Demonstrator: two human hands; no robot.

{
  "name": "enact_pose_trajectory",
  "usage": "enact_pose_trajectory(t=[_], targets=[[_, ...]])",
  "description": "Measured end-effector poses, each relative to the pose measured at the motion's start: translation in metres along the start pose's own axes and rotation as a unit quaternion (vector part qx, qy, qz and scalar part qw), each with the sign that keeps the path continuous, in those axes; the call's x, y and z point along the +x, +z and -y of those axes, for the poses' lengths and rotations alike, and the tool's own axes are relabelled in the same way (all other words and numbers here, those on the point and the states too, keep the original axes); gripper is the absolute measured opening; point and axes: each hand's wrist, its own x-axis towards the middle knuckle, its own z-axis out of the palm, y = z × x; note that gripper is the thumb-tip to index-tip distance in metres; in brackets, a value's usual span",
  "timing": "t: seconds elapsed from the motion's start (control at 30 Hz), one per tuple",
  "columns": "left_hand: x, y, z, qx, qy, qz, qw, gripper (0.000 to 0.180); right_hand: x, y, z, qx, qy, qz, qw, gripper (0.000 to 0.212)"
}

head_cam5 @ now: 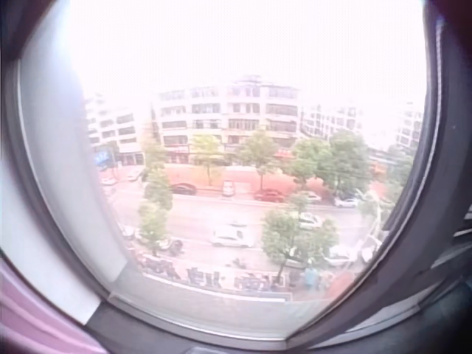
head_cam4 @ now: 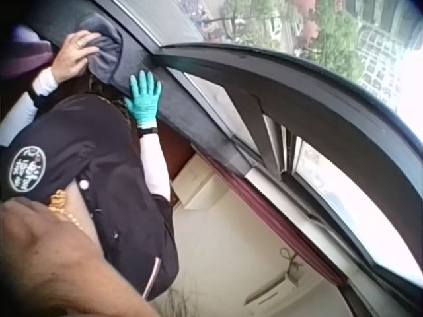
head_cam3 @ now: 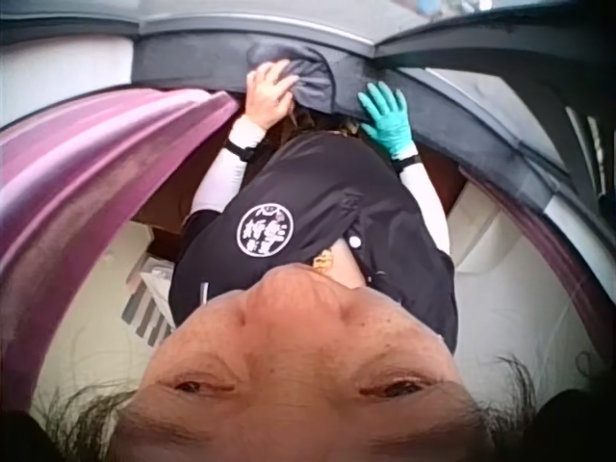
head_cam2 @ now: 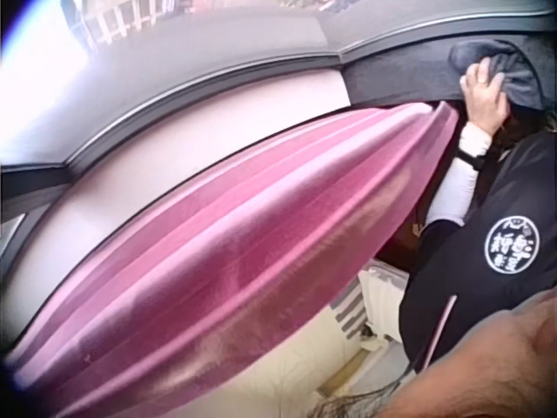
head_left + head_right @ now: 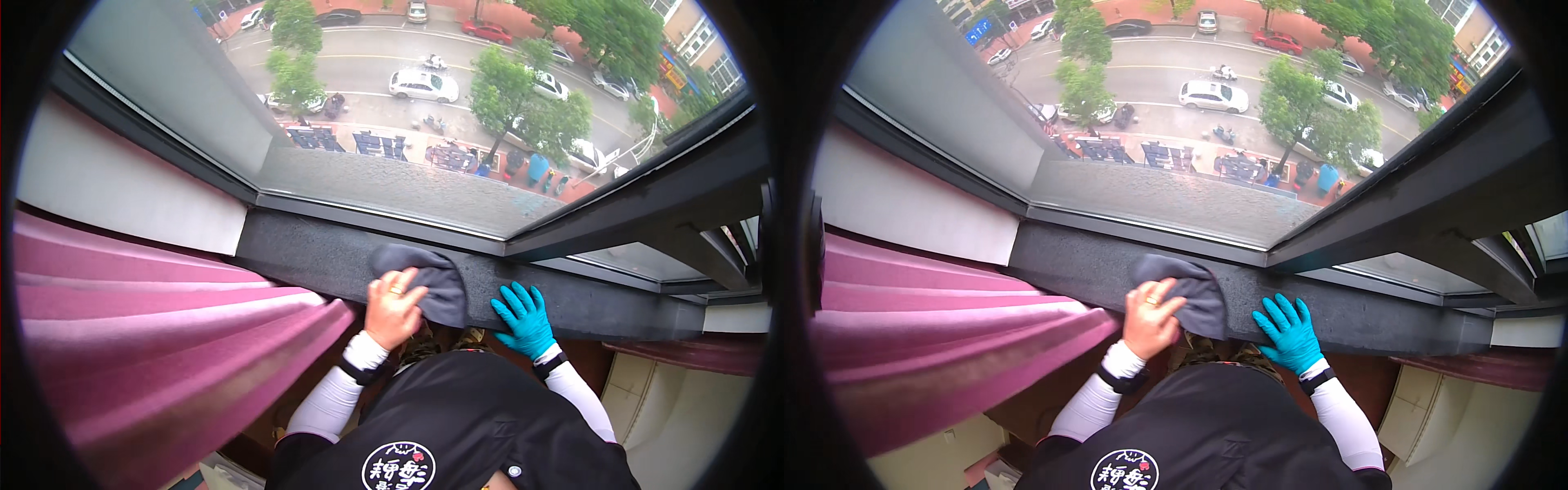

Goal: Wiping down the tops of various pieces of furniture including a storage box, a window sill, and a table using a cleaning cloth.

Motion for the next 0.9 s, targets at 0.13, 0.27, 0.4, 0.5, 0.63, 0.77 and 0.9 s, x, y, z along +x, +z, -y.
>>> enact_pose_trajectory(t=[0.13, 0.27, 0.4, 0.5, 0.63, 0.77, 0.9], targets=[[-0.012, -0.045, 0.088, 0.132, -0.098, -0.095, 0.982, 0.035, -0.001, 0.002, -0.001, -0.008, 0.001, -0.008, 1.000, 0.083], [-0.056, -0.090, 0.206, 0.263, -0.233, -0.227, 0.908, 0.024, 0.000, -0.001, 0.001, -0.003, -0.006, -0.008, 1.000, 0.083], [-0.048, -0.080, 0.206, 0.292, -0.266, -0.278, 0.875, 0.017, -0.001, 0.001, 0.001, -0.008, -0.006, -0.010, 1.000, 0.082], [-0.017, -0.040, 0.125, 0.242, -0.222, -0.257, 0.909, 0.016, -0.003, 0.002, -0.002, -0.008, -0.002, -0.012, 1.000, 0.082], [-0.004, 0.016, -0.002, 0.076, -0.096, -0.176, 0.977, 0.023, -0.003, 0.001, -0.001, -0.009, -0.002, -0.016, 1.000, 0.082], [-0.009, 0.043, -0.058, -0.062, 0.129, -0.001, 0.990, 0.034, -0.005, 0.008, -0.004, 0.000, -0.018, -0.024, 1.000, 0.082], [-0.003, 0.032, -0.040, -0.021, 0.121, -0.026, 0.992, 0.034, -0.007, 0.008, -0.006, 0.018, -0.015, -0.024, 0.999, 0.081]])
